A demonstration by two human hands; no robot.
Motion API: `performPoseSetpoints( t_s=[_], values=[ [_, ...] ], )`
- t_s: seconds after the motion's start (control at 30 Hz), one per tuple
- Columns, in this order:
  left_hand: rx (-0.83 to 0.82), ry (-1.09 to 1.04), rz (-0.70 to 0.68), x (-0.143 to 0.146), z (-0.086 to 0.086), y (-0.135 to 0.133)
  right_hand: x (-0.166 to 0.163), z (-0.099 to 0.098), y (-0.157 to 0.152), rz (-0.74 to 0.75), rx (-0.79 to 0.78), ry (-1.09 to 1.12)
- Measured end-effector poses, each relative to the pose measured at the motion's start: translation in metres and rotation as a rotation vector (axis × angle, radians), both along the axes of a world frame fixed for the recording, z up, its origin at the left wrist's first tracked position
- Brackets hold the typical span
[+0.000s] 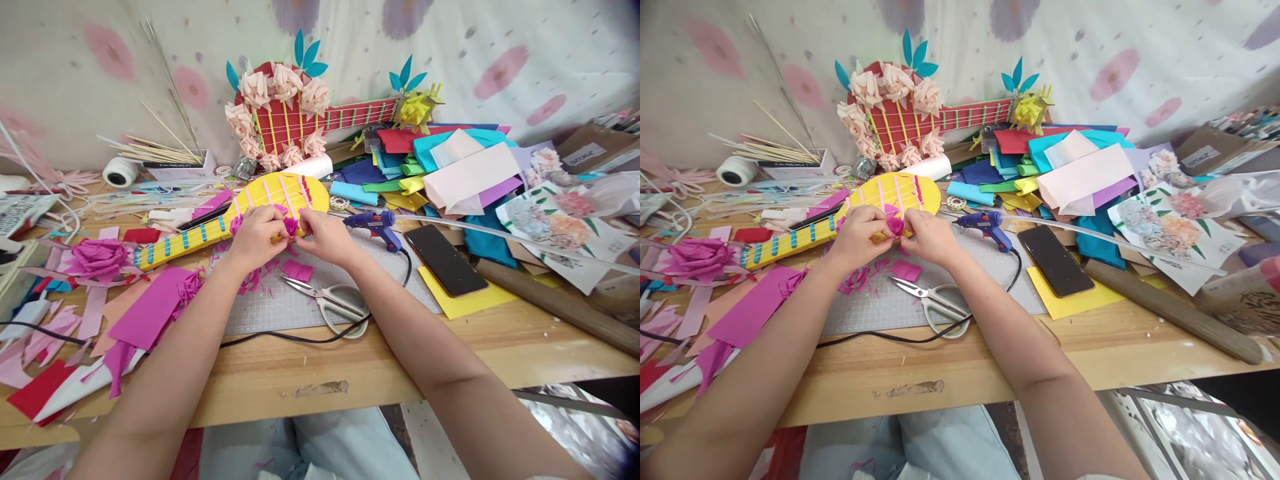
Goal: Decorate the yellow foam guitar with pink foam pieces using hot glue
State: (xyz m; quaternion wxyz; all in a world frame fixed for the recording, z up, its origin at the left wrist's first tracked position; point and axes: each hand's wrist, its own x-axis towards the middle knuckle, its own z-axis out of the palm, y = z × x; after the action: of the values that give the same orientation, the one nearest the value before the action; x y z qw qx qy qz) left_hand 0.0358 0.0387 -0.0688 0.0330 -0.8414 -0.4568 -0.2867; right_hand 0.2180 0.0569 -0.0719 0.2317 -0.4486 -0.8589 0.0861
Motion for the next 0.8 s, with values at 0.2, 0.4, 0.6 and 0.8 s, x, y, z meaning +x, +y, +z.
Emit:
performPoseSetpoints(
  t_s=[0.2, 0.4, 0.6, 0.8],
  values=[
    [0.0, 0.015, 0.002, 0.001, 0.001, -0.002, -0.002, -0.001, -0.001, -0.026, 0.014, 0.017],
    [-0.012, -0.028, 0.107, 0.005, -0.002, -0.001, -0.001, -0.001, 0.0, -0.013, 0.016, 0.033],
    [0.003, 0.012, 0.151, 0.009, -0.005, 0.0, -0.001, -0.002, 0.0, 0.02, 0.002, 0.036],
    [0.02, 0.071, 0.115, 0.012, -0.009, 0.0, -0.004, -0.001, 0.0, -0.038, -0.1, 0.013]
  ],
)
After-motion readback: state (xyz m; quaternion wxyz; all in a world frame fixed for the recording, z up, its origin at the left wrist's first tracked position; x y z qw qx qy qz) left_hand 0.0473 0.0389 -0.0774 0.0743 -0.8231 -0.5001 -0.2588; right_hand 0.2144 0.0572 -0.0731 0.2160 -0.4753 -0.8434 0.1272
